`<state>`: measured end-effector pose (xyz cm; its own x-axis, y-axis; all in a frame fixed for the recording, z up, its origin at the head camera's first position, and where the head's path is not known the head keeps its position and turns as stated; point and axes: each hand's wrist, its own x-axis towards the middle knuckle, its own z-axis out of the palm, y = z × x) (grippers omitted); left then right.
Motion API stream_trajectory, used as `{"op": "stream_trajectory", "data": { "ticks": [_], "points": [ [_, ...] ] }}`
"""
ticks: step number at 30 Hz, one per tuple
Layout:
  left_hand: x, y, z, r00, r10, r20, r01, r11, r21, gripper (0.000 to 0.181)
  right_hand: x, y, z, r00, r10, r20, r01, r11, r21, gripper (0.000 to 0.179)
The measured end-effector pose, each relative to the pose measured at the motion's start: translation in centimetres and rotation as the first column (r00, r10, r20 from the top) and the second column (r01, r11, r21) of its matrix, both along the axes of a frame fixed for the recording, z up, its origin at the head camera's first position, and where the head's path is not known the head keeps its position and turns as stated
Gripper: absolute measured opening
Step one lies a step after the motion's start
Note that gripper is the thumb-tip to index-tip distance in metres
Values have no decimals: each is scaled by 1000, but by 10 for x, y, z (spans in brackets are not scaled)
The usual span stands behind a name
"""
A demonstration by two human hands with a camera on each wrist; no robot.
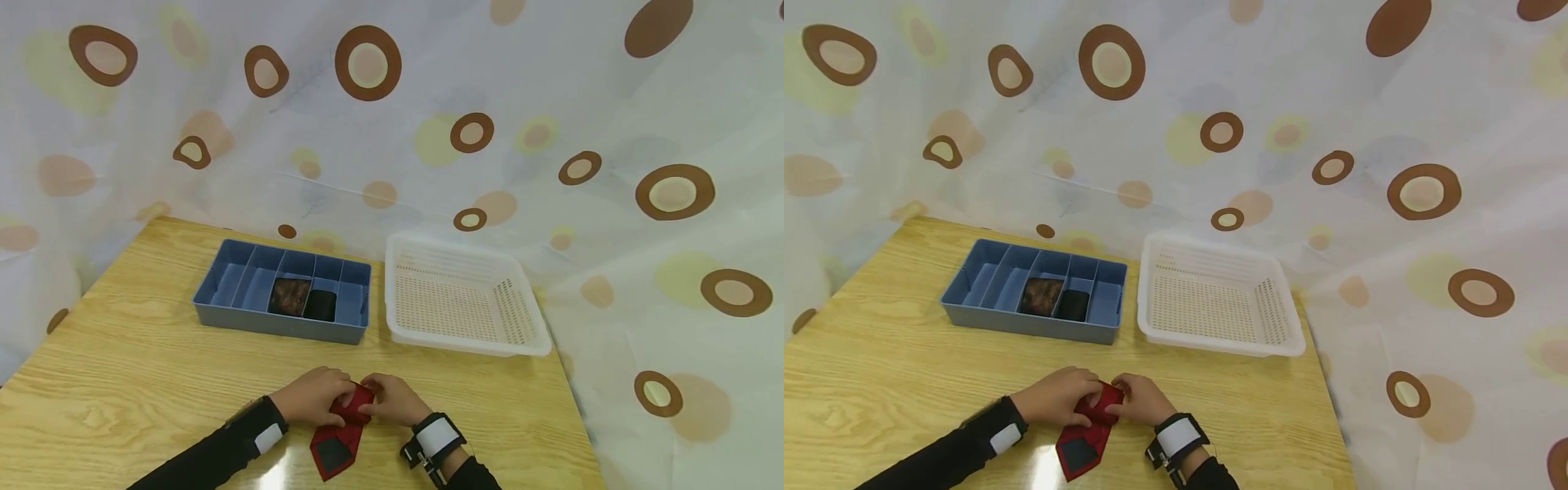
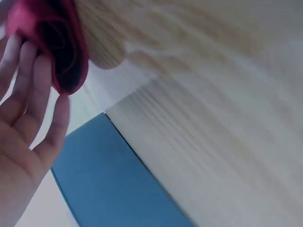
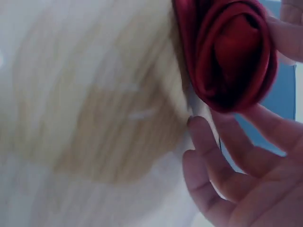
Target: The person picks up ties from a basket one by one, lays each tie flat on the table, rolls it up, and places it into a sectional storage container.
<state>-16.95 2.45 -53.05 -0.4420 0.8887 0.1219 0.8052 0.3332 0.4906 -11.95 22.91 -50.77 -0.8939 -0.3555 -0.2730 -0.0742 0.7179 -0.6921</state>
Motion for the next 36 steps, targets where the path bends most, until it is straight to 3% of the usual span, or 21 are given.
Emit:
{"op": "stream_trajectory", "data": {
  "ticks": [4,7,11,14,16,17,20,23,26,28,31,34,36],
  "points": [
    [-1,-4,0,981,119,154,-130,990,62,21,1,-9,-4,999,-53,9,53,996,-64,40],
    [-4,-7,2,964,177,198,-194,978,70,25,3,-16,-6,997,-64,-37,61,994,-87,43],
    [-8,-12,2,942,146,303,-161,987,26,31,5,-24,-10,982,-20,-186,16,1000,-24,48],
    [-9,-15,3,934,121,337,-141,989,37,26,6,-30,-12,947,55,-316,-38,997,61,50],
    [-7,-16,2,952,114,284,-136,989,57,27,7,-31,-12,934,98,-343,-67,993,101,51],
    [-5,-17,2,965,112,236,-131,989,67,27,7,-31,-11,938,110,-327,-82,992,100,50],
    [3,-19,1,993,103,61,-108,990,89,29,7,-26,-8,974,112,-199,-113,994,10,36],
    [13,-20,-1,992,86,-92,-76,992,103,29,6,-19,-4,996,87,-24,-88,992,-87,20],
    [23,-21,-2,983,51,-174,-38,996,77,35,8,-18,-3,994,73,84,-65,993,-94,24],
    [28,-24,-1,989,17,-146,-14,1000,25,42,9,-21,-4,990,72,120,-64,995,-74,32],
    [31,-28,1,1000,9,23,-8,999,-41,39,12,-29,-8,988,63,138,-57,997,-45,41],
    [27,-30,1,980,84,180,-76,996,-49,36,13,-38,-9,986,34,165,-30,999,-25,43],
    [23,-32,0,956,120,267,-115,993,-36,36,15,-43,-7,984,11,180,-7,1000,-24,42]
  ]
}}
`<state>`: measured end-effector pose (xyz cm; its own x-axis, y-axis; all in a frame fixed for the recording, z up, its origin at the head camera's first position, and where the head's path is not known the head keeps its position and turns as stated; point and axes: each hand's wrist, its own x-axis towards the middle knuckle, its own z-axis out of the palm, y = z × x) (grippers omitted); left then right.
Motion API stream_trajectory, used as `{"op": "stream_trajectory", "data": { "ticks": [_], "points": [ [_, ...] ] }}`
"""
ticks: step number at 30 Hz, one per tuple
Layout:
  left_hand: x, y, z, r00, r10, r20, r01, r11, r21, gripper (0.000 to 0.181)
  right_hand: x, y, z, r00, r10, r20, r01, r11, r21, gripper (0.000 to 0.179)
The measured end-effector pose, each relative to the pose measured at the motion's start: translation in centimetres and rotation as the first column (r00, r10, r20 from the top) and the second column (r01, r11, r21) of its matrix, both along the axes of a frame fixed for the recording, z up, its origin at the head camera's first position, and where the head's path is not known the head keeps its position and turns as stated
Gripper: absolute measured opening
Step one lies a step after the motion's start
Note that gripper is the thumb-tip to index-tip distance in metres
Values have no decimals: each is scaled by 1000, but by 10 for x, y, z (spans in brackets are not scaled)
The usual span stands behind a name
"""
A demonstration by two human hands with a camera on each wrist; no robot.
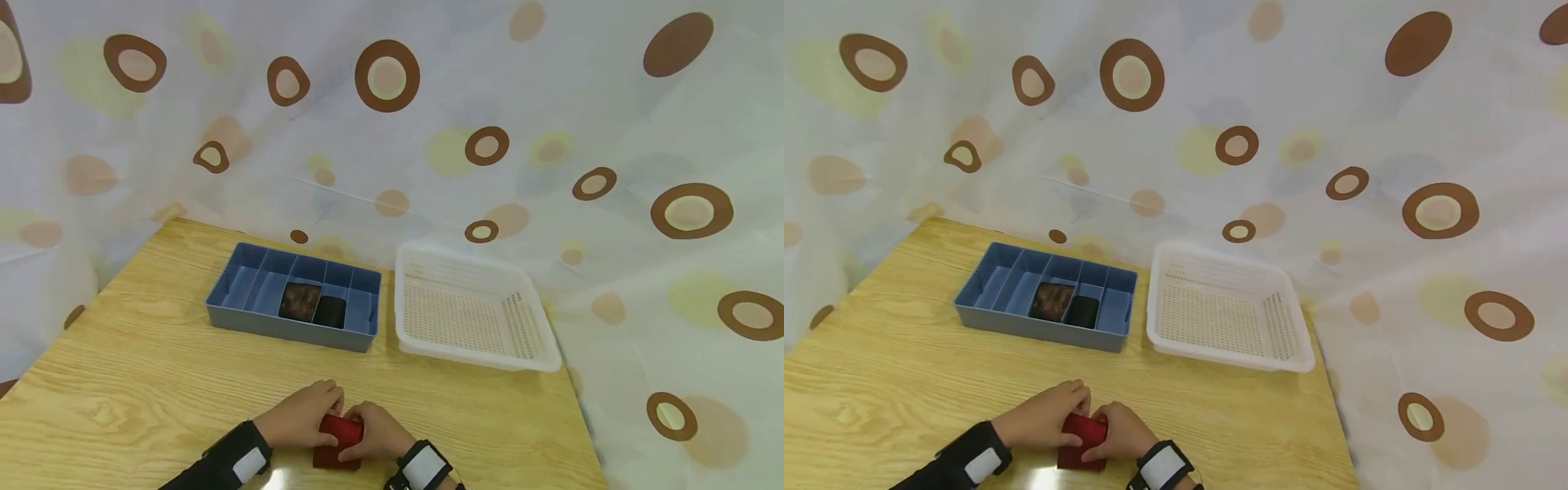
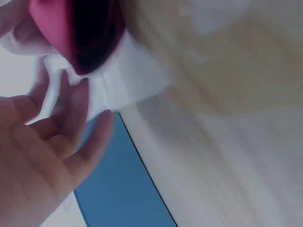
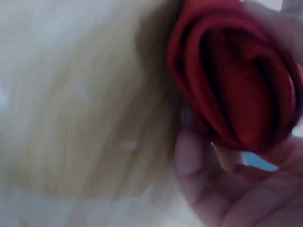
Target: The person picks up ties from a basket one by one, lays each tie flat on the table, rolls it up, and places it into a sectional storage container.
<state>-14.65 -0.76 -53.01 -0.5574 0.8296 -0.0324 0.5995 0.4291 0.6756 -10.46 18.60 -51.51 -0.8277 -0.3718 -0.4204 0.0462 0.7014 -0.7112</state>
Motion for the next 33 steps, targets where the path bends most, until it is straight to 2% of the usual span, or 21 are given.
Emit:
{"op": "stream_trajectory", "data": {
  "ticks": [3,5,7,9,11,14,16,18,19,20,21,22,23,24,25,26,27,28,30,31,33],
  "points": [
    [-7,-5,-2,990,-21,140,16,999,38,42,2,-6,5,999,-37,-5,37,999,-40,43],
    [-11,-10,-2,968,-41,249,19,996,90,45,-1,-9,8,996,-65,-53,60,995,-78,44],
    [-16,-14,1,945,-34,325,-18,988,155,46,-7,-12,14,988,-82,-131,69,992,-106,46],
    [-23,-20,7,937,9,350,-90,972,216,49,-16,-14,23,975,-69,-211,44,992,-119,47],
    [-31,-25,15,934,67,352,-166,951,260,53,-28,-16,36,964,-13,-264,-18,993,-114,48],
    [-41,-35,26,924,141,356,-253,923,290,64,-49,-21,58,955,110,-275,-138,987,-82,47],
    [-45,-41,32,914,190,359,-307,902,303,73,-65,-27,70,939,190,-285,-207,978,-29,45],
    [-49,-47,37,906,269,328,-375,868,326,81,-82,-36,79,921,233,-314,-237,971,27,45],
    [-51,-50,39,896,325,303,-421,839,345,82,-92,-42,83,913,237,-332,-235,971,48,46],
    [-54,-53,41,879,397,263,-471,805,360,82,-103,-48,86,908,226,-352,-221,974,57,45],
    [-57,-56,43,854,473,217,-520,764,382,81,-115,-54,89,905,203,-374,-195,979,60,45],
    [-60,-60,44,818,551,164,-566,723,395,78,-128,-60,91,903,169,-396,-157,986,62,46],
    [-64,-63,44,774,625,105,-607,684,403,74,-142,-67,93,899,128,-420,-114,992,58,46],
    [-67,-65,44,727,685,50,-642,653,402,69,-156,-74,95,892,84,-443,-66,996,57,46],
    [-70,-68,43,685,729,-8,-671,635,384,64,-169,-82,94,876,51,-480,-19,997,71,46],
    [-74,-71,41,653,754,-74,-690,633,351,61,-181,-90,94,857,21,-515,32,995,93,46],
    [-77,-73,39,639,757,-135,-699,645,308,58,-193,-99,93,838,2,-546,80,989,126,47],
    [-79,-74,35,636,748,-193,-704,664,254,56,-203,-108,90,812,3,-583,127,975,182,46],
    [-80,-77,28,652,704,-282,-697,702,144,53,-220,-126,83,767,55,-639,208,921,328,44],
    [-80,-78,25,663,681,-312,-689,718,102,53,-226,-135,80,750,100,-654,243,878,413,44],
    [-80,-79,19,682,647,-341,-673,738,55,50,-235,-151,74,732,192,-654,285,786,549,41]
  ]
}}
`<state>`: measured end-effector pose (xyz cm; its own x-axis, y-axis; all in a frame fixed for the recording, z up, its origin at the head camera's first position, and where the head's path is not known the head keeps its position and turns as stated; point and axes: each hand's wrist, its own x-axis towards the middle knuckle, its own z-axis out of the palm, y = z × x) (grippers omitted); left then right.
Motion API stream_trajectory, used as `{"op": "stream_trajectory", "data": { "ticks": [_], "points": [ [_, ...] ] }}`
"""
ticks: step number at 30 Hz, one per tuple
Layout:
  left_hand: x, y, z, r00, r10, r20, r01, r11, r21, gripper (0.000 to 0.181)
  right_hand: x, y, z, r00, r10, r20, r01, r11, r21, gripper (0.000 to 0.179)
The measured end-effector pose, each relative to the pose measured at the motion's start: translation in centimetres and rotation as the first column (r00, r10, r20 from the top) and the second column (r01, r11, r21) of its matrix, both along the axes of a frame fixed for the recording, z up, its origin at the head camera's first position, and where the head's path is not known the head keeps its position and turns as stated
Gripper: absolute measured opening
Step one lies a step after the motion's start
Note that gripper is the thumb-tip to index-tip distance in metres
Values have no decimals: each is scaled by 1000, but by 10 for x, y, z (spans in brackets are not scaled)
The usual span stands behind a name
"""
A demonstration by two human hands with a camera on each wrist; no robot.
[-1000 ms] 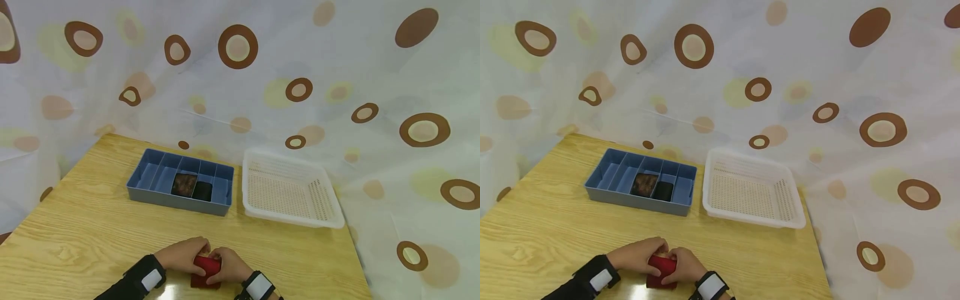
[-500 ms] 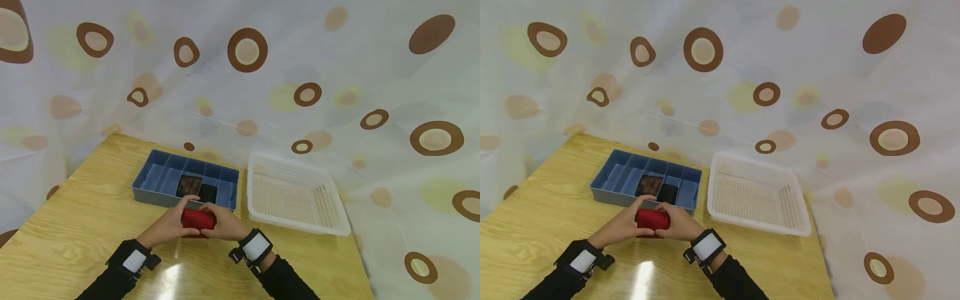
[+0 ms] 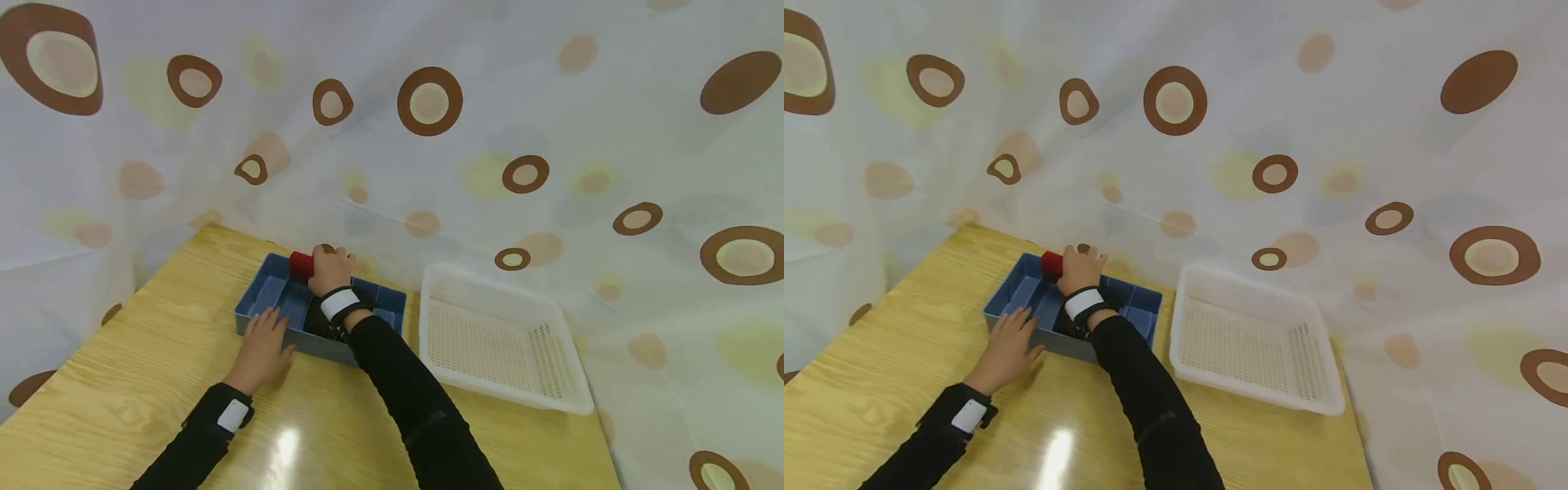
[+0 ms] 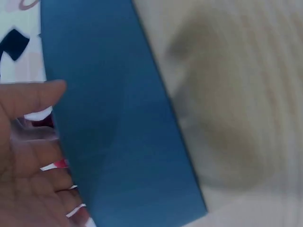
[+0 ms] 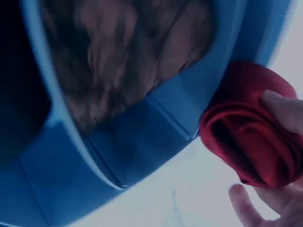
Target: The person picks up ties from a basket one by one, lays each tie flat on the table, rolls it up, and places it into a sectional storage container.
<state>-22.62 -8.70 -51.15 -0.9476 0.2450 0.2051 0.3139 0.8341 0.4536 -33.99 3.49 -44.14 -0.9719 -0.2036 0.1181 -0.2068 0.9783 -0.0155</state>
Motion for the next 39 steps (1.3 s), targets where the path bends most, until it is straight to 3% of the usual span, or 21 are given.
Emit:
{"op": "stream_trajectory", "data": {
  "ticks": [3,5,7,11,13,18,19,22,26,31,34,39],
  "points": [
    [3,2,-5,999,-38,-13,38,999,6,48,-7,-13,-7,999,-8,37,2,989,150,33],
    [3,4,-6,997,-65,-29,66,997,38,50,-12,-17,-10,992,-6,123,-11,990,138,27],
    [3,6,-5,994,-91,-53,95,993,70,54,-19,-17,-13,970,-17,241,-11,993,117,27],
    [4,7,-6,987,-123,-102,132,987,90,61,-34,-10,-20,903,-18,430,-20,996,83,46],
    [4,7,-7,987,-121,-106,131,988,86,63,-41,-7,-23,857,18,514,-59,996,64,58],
    [1,5,-5,996,-85,-23,86,994,65,69,-47,-4,-29,729,121,673,-150,989,-16,62],
    [-2,4,-3,997,-72,-8,72,995,66,71,-46,-2,-30,716,145,683,-158,986,-43,59],
    [-16,2,6,1000,-24,15,22,995,100,78,-40,5,-29,699,213,682,-176,977,-124,48],
    [-44,2,16,1000,5,19,-7,992,126,75,-28,11,-19,669,267,694,-160,963,-216,39],
    [-66,5,22,998,-23,51,22,1000,20,64,-23,15,-14,627,294,721,-151,954,-258,31],
    [-71,9,24,997,-67,31,69,995,-66,68,-26,17,-19,630,288,721,-159,957,-243,36],
    [-77,16,17,991,-134,1,132,973,-189,77,-29,17,-39,678,181,712,-138,983,-118,42]
  ]
}}
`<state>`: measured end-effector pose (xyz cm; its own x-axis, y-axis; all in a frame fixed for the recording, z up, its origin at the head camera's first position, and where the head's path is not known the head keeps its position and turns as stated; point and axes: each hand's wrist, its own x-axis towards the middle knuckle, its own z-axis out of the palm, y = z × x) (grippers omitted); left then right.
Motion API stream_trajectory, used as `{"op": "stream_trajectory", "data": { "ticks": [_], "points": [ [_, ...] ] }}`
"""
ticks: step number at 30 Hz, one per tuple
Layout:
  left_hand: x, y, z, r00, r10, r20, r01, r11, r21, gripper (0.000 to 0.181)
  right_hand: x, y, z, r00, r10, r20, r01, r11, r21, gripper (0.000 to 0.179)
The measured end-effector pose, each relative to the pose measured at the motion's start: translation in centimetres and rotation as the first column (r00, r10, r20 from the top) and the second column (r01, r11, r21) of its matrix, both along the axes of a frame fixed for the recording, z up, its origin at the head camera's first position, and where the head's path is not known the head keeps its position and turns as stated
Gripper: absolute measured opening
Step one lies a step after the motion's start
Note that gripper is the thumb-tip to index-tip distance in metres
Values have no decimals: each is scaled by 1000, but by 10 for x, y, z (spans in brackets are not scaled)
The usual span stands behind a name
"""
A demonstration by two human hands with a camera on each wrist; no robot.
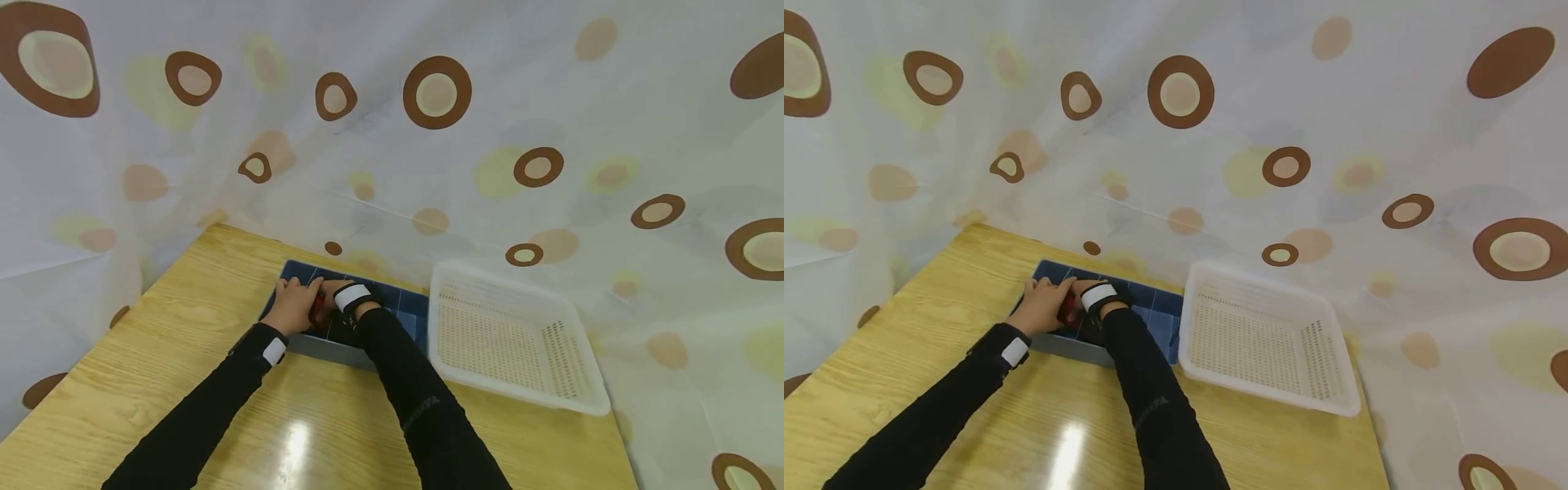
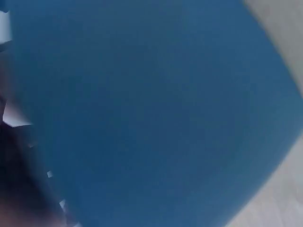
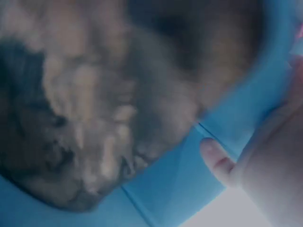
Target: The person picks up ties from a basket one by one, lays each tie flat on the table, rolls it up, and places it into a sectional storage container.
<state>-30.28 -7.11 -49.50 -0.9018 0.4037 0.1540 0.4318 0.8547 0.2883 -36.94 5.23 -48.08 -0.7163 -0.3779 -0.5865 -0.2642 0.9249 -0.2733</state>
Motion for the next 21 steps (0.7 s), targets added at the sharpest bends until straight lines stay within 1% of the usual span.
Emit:
{"op": "stream_trajectory", "data": {
  "ticks": [3,4,6,7,8,10,12,14,16,17,19,21],
  "points": [
    [0,3,-5,1000,-13,0,12,997,-70,76,0,-1,-13,998,10,-69,-3,996,89,40],
    [1,4,-6,1000,-14,-11,13,996,-88,75,0,-2,-17,995,9,-100,2,994,113,44],
    [5,3,-5,999,-15,-36,12,996,-89,71,1,-3,-24,988,20,-154,4,989,150,53],
    [7,3,-5,998,-19,-53,15,997,-77,68,2,-4,-27,983,23,-182,7,987,161,54],
    [10,3,-3,997,-21,-69,17,998,-55,66,3,-4,-29,978,30,-208,7,984,176,54],
    [17,1,-1,996,-6,-89,7,1000,10,66,7,-5,-32,969,43,-243,7,979,203,44],
    [25,-1,2,996,38,-79,-30,995,99,68,11,-7,-31,961,55,-271,6,975,222,29],
    [33,-4,3,994,92,-60,-80,979,186,69,15,-9,-28,951,81,-299,-4,968,250,20],
    [41,-7,1,990,136,-36,-122,960,253,68,20,-10,-24,938,112,-329,-18,961,278,23],
    [46,-7,-1,988,149,-35,-133,951,278,65,23,-10,-20,931,123,-345,-23,960,280,25],
    [55,-9,-7,985,166,-49,-142,936,322,59,29,-7,-14,912,158,-378,-52,960,275,31],
    [67,-10,-14,982,176,-72,-140,925,353,55,35,-1,-1,894,172,-413,-83,971,226,40]
  ]
}}
